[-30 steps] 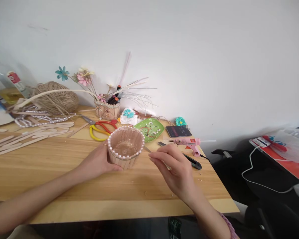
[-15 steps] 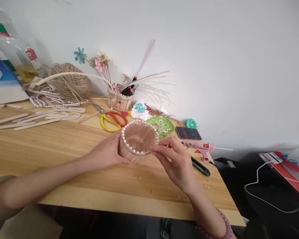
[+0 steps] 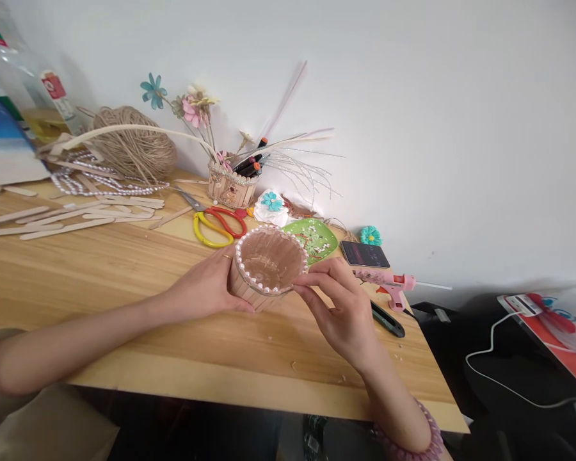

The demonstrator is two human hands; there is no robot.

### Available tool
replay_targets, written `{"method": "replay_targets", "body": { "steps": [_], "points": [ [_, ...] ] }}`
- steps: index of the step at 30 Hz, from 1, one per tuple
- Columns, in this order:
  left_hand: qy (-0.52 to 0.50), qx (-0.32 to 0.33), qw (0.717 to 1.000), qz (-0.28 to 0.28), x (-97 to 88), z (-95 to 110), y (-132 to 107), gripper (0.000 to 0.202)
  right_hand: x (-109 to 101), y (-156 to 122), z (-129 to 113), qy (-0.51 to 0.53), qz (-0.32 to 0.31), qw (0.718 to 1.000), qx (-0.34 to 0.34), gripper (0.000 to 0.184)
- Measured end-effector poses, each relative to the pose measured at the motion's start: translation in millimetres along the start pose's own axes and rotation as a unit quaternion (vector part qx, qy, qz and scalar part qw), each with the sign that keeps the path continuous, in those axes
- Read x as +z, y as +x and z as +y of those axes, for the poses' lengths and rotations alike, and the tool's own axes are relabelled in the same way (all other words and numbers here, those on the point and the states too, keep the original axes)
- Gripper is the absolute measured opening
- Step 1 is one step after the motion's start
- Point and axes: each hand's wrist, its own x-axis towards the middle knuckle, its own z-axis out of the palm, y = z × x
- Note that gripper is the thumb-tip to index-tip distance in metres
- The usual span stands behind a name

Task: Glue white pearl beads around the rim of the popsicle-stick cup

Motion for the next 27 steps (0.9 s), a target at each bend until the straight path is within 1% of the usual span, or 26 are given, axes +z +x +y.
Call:
{"method": "replay_targets", "body": {
  "steps": [4, 9, 24, 27],
  "points": [
    [-0.013, -0.003, 1.0, 0.003, -0.3, 0.4, 0.0, 0.095, 0.0, 0.0, 0.3, -0.002, -0.003, 1.0, -0.008, 0.012],
    [-0.023, 0.01, 1.0, 0.005, 0.9, -1.5, 1.0, 0.088, -0.1, -1.1, 1.5, -0.003, -0.008, 1.0, -0.009, 0.012],
    [-0.026, 0.008, 1.0, 0.006, 2.7, -4.7, 1.2, 0.09, -0.7, -1.5, 3.0, 0.005, -0.017, 1.0, -0.013, 0.012],
    [-0.015, 0.006, 1.0, 0.006, 1.9, -3.9, 1.0, 0.095, -2.0, -1.4, 3.8, 0.002, -0.011, 1.0, -0.02, 0.012]
  ]
}}
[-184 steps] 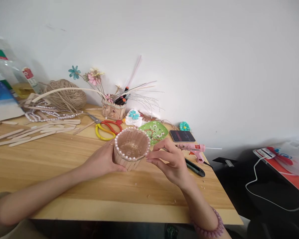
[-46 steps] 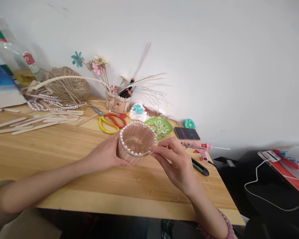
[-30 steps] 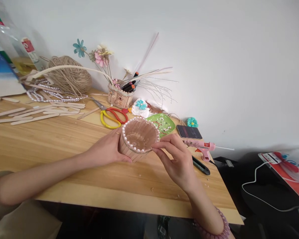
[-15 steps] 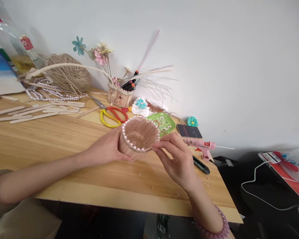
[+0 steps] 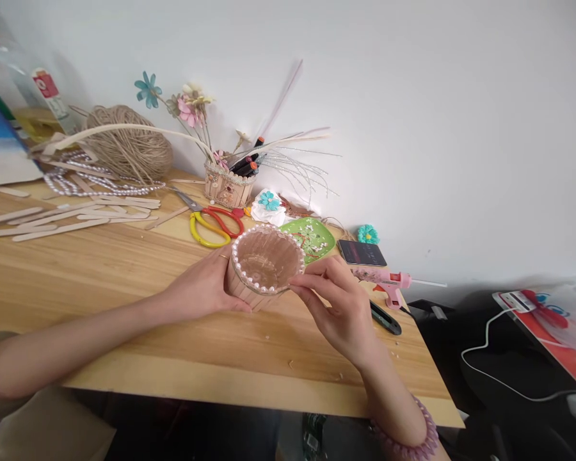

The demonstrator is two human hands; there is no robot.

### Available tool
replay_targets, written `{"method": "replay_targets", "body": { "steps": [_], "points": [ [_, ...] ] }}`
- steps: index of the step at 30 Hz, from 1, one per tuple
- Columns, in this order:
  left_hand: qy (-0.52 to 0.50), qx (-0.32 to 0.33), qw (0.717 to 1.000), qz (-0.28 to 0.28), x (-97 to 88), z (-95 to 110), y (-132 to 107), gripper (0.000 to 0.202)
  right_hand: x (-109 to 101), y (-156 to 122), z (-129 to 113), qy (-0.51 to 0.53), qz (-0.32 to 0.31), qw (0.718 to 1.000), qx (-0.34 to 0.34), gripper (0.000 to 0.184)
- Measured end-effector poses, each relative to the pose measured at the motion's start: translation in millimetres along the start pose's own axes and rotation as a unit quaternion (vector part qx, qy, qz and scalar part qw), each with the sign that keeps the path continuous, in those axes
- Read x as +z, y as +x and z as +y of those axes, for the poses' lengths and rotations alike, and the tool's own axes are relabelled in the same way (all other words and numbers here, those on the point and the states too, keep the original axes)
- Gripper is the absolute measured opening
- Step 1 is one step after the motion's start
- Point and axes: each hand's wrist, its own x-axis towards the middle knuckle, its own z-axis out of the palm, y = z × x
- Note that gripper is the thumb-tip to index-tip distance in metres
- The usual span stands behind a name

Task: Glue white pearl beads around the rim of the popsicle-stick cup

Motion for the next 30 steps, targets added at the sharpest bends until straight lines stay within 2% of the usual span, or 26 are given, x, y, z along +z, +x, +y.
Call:
{"method": "replay_targets", "body": {
  "steps": [6, 8, 11, 13, 16, 18, 20, 21, 23, 27, 30],
  "points": [
    [0.005, 0.002, 1.0, 0.001, 0.4, -1.4, 0.3, 0.097, -18.8, -0.7, -5.9, -0.027, 0.078, 0.997, 0.0, 0.024],
    [0.006, -0.011, 1.0, 0.001, 0.8, -2.2, -0.2, 0.096, -30.5, -6.7, -9.1, -0.049, 0.134, 0.989, 0.025, 0.024],
    [0.02, -0.035, 0.999, 0.002, 0.4, -1.3, -1.2, 0.096, -49.9, -28.6, -9.0, -0.086, 0.241, 0.965, 0.064, 0.011],
    [0.034, -0.04, 0.999, 0.001, -0.3, 0.7, -1.5, 0.095, -62.5, -52.5, -2.9, -0.114, 0.295, 0.94, 0.127, 0.024],
    [0.037, -0.034, 0.999, -0.006, -1.2, 3.5, -1.6, 0.094, -79.1, -96.3, 16.9, -0.162, 0.337, 0.88, 0.291, 0.031],
    [0.03, -0.034, 0.999, -0.006, -1.2, 4.2, -1.7, 0.092, -87.5, -124.1, 36.5, -0.164, 0.312, 0.841, 0.411, 0.033],
    [0.029, -0.036, 0.999, 0.0, -0.7, 4.0, -2.1, 0.09, -91.9, -144.5, 59.2, -0.147, 0.226, 0.834, 0.482, 0.06],
    [0.029, -0.038, 0.999, 0.003, -0.4, 3.8, -2.3, 0.089, -92.4, -150.8, 70.7, -0.137, 0.177, 0.841, 0.492, 0.07],
    [0.027, -0.039, 0.999, 0.005, 0.1, 3.7, -2.4, 0.09, -90.9, -154.2, 92.1, -0.112, 0.1, 0.857, 0.493, 0.077],
    [0.019, -0.03, 0.999, 0.0, 0.7, 4.6, -1.7, 0.091, -87.0, -133.6, 120.5, -0.049, -0.001, 0.869, 0.492, 0.064],
    [0.031, -0.029, 0.999, 0.003, 1.0, 5.4, -1.4, 0.09, -88.0, -116.2, 129.4, -0.019, -0.024, 0.87, 0.493, 0.051]
  ]
}}
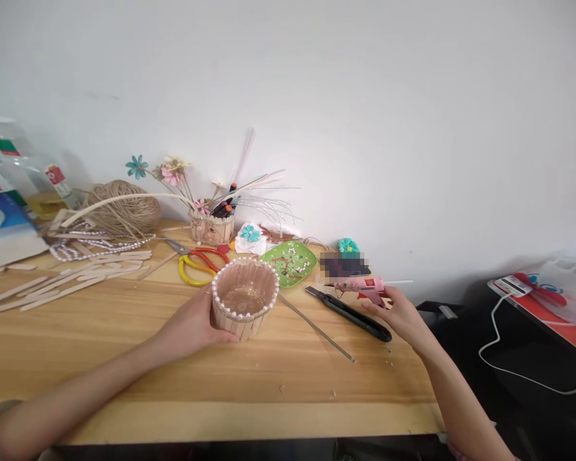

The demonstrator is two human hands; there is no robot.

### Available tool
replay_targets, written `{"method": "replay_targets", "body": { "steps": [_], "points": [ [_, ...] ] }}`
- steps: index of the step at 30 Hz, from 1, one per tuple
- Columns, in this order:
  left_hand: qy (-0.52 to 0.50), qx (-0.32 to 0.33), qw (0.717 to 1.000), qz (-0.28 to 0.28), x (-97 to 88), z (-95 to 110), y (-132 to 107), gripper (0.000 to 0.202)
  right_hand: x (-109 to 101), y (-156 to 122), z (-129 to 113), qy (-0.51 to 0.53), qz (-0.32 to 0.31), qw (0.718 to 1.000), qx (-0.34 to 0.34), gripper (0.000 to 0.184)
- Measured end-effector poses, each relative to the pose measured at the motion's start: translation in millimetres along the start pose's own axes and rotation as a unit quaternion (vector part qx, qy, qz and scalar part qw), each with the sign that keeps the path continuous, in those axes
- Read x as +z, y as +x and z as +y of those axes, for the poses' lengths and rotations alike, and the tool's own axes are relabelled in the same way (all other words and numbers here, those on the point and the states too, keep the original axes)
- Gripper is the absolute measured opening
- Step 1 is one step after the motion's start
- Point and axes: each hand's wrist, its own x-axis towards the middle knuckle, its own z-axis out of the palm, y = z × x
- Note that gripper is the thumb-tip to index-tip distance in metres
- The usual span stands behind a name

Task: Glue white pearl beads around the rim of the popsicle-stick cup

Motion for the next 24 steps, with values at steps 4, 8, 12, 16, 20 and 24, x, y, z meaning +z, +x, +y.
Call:
{"method": "replay_targets", "body": {
  "steps": [4, 8, 12, 16, 20, 24],
  "points": [
    [-0.002, 0.006, 1.0, -0.006, -0.4, 0.8, -1.0, 0.09, -1.9, 9.7, -4.5, 0.008, -0.028, 1.0, 0.008, 0.042],
    [-0.008, 0.003, 1.0, -0.005, -0.4, 0.5, -1.7, 0.091, -7.5, 5.8, -15.4, 0.008, -0.041, 0.999, -0.005, 0.036],
    [-0.026, 0.012, 1.0, -0.001, 0.1, -1.1, -1.2, 0.096, -25.1, -22.8, -43.7, 0.08, 0.022, 0.995, -0.061, 0.045],
    [-0.035, 0.003, 0.999, -0.006, -0.3, -2.4, -1.0, 0.098, -34.6, -63.7, -79.2, 0.085, 0.049, 0.991, -0.086, 0.047],
    [-0.045, 0.014, 0.999, -0.008, -0.1, -2.8, -1.0, 0.096, -10.6, -95.5, -115.9, 0.06, -0.041, 0.962, -0.264, 0.045],
    [-0.04, 0.019, 0.999, -0.011, 0.9, -4.2, -0.1, 0.095, 21.4, -108.2, -137.5, 0.055, -0.097, 0.948, -0.297, 0.041]
  ]
}}
